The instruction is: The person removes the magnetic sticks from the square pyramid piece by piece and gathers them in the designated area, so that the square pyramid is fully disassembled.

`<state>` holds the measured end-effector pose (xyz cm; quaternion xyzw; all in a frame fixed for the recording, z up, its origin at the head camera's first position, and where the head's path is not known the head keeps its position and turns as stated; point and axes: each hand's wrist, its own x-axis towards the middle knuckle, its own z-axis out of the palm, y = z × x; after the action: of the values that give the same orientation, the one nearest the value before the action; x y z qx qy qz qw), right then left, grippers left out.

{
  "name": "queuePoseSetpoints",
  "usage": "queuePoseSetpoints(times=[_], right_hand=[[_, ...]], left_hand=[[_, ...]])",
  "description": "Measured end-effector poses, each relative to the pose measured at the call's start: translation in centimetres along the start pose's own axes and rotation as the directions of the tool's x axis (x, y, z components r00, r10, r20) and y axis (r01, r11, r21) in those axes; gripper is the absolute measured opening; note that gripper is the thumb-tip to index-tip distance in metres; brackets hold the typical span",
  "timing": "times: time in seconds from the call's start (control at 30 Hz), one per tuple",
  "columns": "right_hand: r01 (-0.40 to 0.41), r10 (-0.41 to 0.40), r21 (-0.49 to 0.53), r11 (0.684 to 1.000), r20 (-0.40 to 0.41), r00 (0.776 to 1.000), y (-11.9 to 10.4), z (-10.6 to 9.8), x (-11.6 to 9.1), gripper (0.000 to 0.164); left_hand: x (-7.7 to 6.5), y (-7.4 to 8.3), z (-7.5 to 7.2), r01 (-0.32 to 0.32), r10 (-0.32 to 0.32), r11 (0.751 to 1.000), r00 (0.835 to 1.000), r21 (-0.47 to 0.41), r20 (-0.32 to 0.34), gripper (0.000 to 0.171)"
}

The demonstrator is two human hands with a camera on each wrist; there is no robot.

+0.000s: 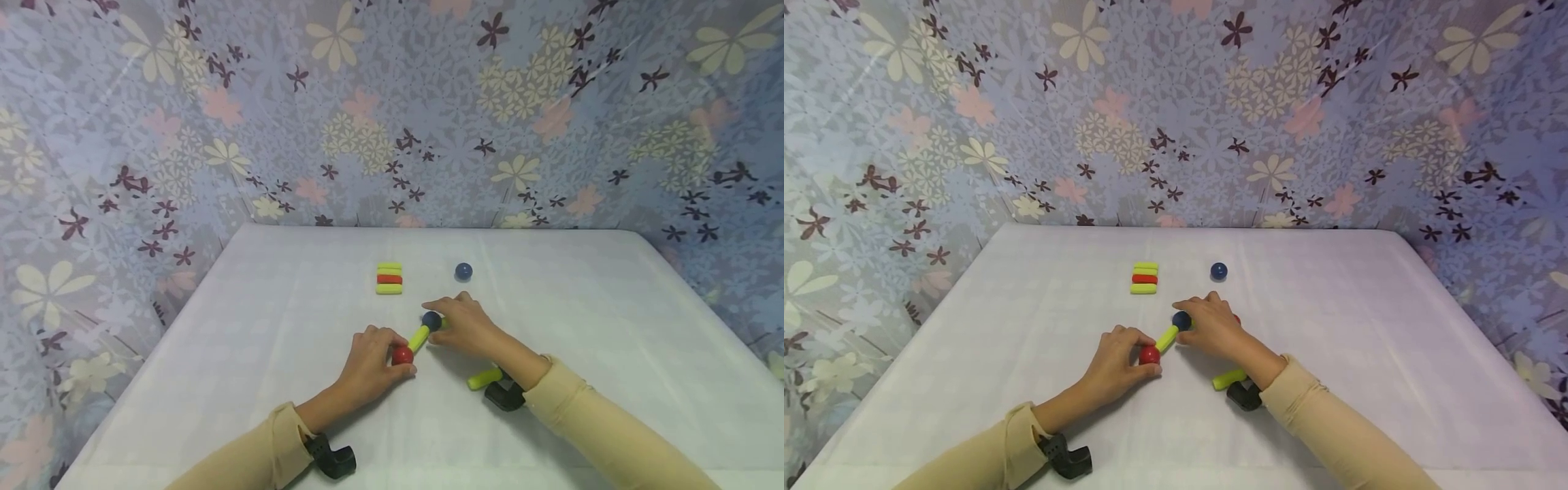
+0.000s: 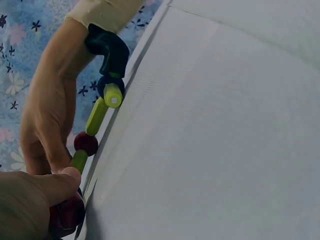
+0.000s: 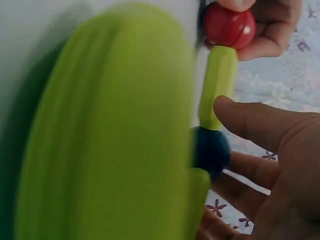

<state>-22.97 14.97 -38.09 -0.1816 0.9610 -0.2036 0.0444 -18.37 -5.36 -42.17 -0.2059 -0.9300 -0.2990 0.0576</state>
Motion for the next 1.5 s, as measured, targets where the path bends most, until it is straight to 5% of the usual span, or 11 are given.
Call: queuePoseSetpoints(times=[0.73, 1.07, 1.5], right_hand=[[0.127, -0.127, 0.011, 0.992, -0.008, 0.992, 1.2, 0.6, -3.3, 0.048], [0.150, -0.150, -0.008, 0.989, -0.013, 0.989, 0.0, 1.1, -1.8, 0.034], [0.108, -0.108, 0.025, 0.994, -0.010, 0.994, 0.6, 1.5, -1.4, 0.021]], left_hand=[[1.0, -2.5, -1.6, -0.027, 0.026, 0.999, 0.999, -0.034, -0.026, 0.037], [1.1, -2.2, -0.8, 0.004, -0.002, 0.998, 1.000, -0.070, 0.024, 0.041], [1.2, -1.6, -0.5, 0.034, -0.033, 0.999, 0.999, -0.038, 0.011, 0.037]])
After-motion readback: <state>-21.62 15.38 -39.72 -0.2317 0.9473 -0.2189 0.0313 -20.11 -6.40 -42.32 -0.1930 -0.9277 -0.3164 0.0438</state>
